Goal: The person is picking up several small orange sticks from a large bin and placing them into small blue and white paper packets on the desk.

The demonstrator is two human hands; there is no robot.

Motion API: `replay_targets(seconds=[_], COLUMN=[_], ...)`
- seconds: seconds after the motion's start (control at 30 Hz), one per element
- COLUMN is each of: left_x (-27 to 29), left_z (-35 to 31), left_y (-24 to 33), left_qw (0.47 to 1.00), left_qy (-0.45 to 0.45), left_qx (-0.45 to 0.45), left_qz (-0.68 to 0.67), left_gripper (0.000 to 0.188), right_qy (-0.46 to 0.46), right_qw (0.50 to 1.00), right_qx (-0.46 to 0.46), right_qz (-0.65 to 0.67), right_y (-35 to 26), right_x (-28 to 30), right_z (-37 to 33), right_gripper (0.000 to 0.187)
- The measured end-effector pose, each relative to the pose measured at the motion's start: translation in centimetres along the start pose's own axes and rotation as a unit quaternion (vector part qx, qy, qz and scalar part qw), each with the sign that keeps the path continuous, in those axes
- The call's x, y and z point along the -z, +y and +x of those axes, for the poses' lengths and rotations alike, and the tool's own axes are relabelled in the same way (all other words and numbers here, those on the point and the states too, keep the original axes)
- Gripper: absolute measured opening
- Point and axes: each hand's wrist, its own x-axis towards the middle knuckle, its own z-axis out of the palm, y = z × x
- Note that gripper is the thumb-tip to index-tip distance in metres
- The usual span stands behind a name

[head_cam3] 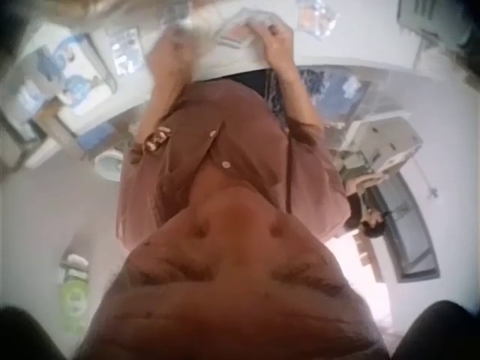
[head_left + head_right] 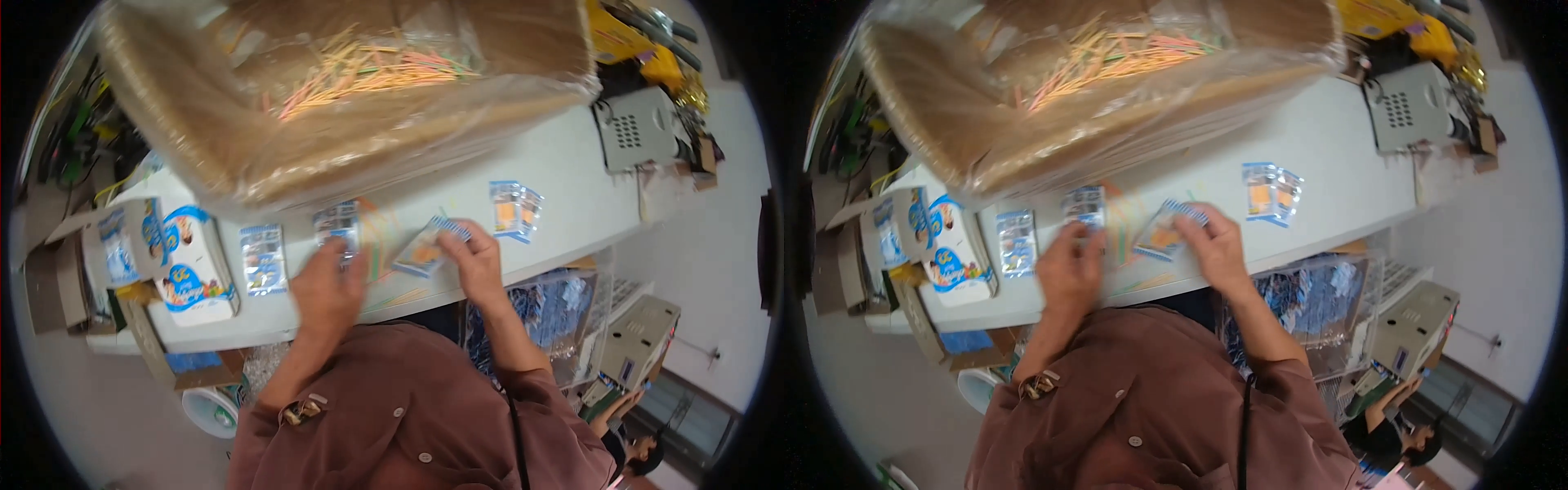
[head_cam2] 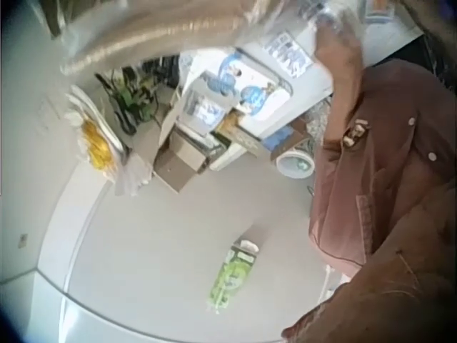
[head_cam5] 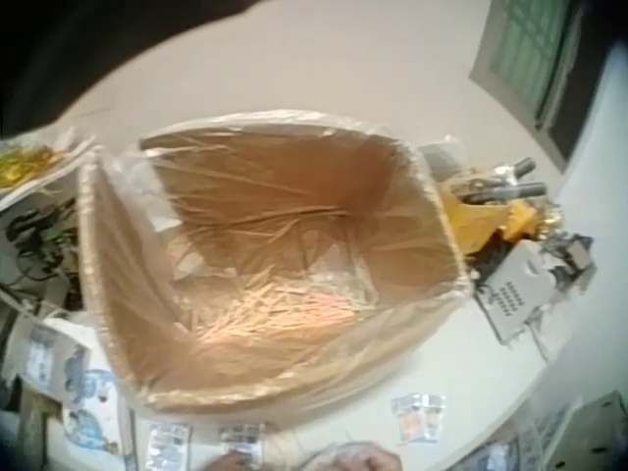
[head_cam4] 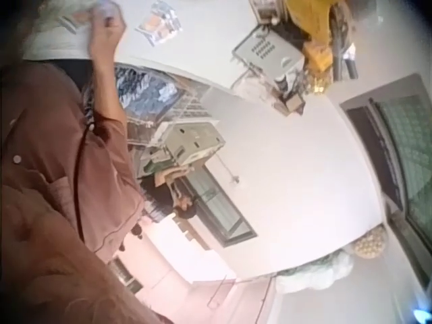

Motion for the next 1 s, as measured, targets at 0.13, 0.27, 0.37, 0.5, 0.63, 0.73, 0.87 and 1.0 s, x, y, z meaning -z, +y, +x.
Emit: replay_targets(seconds=[0.13,0.27,0.37,0.5,0.63,0.73,0.87,1.0], left_x=[1.6,0.2,0.1,0.0,0.1,0.3,1.3,2.3], left_z=[2.1,2.8,3.2,2.8,1.8,1.4,1.3,0.4], left_y=[-0.8,-2.2,-2.2,-3.0,-3.4,-3.6,-4.1,-5.0], left_qw=[0.988,0.967,0.979,0.984,0.992,0.993,0.999,0.995], left_qy=[0.009,-0.046,-0.045,-0.007,0.013,0.044,0.045,-0.067], left_qx=[0.065,0.084,0.136,0.172,0.124,0.108,0.000,0.011], left_qz=[0.142,0.236,0.147,0.051,0.032,0.024,0.006,0.072], left_gripper=[0.039,0.044,0.039,0.029,0.021,0.013,0.011,0.009], right_qy=[0.068,0.075,0.107,0.259,0.280,0.258,-0.030,-0.275], right_qw=[0.994,0.981,0.924,0.786,0.792,0.813,0.728,0.565], right_qx=[0.051,0.056,0.091,0.215,0.306,0.417,0.451,0.362], right_qz=[-0.065,-0.172,-0.355,-0.520,-0.448,-0.314,-0.516,-0.689], right_y=[-1.5,-1.7,-0.8,0.5,-4.4,-12.3,-23.3,-24.2], right_x=[7.0,11.2,11.2,9.3,10.7,9.6,3.1,0.0], right_z=[1.8,4.6,5.8,5.9,5.3,5.5,10.7,23.4], right_gripper=[0.026,0.026,0.028,0.040,0.032,0.017,0.015,0.023])
